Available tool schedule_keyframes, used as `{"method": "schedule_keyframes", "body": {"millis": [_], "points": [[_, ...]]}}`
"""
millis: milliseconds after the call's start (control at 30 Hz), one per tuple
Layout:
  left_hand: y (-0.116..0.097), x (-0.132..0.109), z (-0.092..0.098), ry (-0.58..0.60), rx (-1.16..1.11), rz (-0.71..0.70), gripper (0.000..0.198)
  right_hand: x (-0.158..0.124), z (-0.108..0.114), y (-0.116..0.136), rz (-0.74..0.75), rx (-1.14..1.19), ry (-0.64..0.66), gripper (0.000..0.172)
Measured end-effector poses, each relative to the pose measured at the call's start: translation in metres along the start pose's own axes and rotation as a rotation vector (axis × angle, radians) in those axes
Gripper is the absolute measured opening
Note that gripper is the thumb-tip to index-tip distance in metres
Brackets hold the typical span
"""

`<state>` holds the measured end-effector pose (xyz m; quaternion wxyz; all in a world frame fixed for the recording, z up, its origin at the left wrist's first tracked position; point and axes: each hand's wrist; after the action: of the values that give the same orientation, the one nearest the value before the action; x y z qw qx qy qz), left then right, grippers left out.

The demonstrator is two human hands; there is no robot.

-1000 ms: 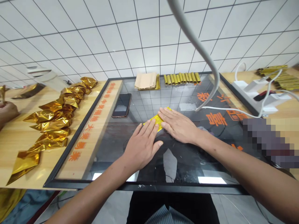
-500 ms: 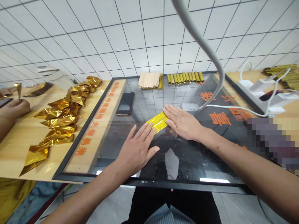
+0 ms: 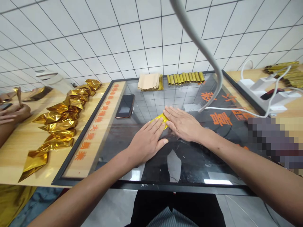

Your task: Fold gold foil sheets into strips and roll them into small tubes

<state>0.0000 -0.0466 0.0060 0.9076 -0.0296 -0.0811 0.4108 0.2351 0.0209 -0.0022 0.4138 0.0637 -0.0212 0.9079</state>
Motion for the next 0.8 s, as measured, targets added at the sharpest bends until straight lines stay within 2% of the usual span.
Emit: {"method": "schedule_keyframes", "body": {"millis": [333,800], "points": [[0.000,-0.038,0.004,0.035,0.011,0.019,0.067,0.000,0.000,0.000,-0.013,-0.011,-0.003,0.070],[-0.007,-0.048,0.009,-0.042,0.046,0.055,0.061,-0.001,-0.004,-0.001,-0.005,-0.029,-0.029,0.070]]}}
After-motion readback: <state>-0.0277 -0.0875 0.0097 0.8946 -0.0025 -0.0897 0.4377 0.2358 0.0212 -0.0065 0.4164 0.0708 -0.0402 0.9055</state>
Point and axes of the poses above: each hand's wrist, its own x-axis towards the middle knuckle, its own z-axis out of the back of the hand, y = z × x, and after that the axes turned 10 degrees about -x, right-handed
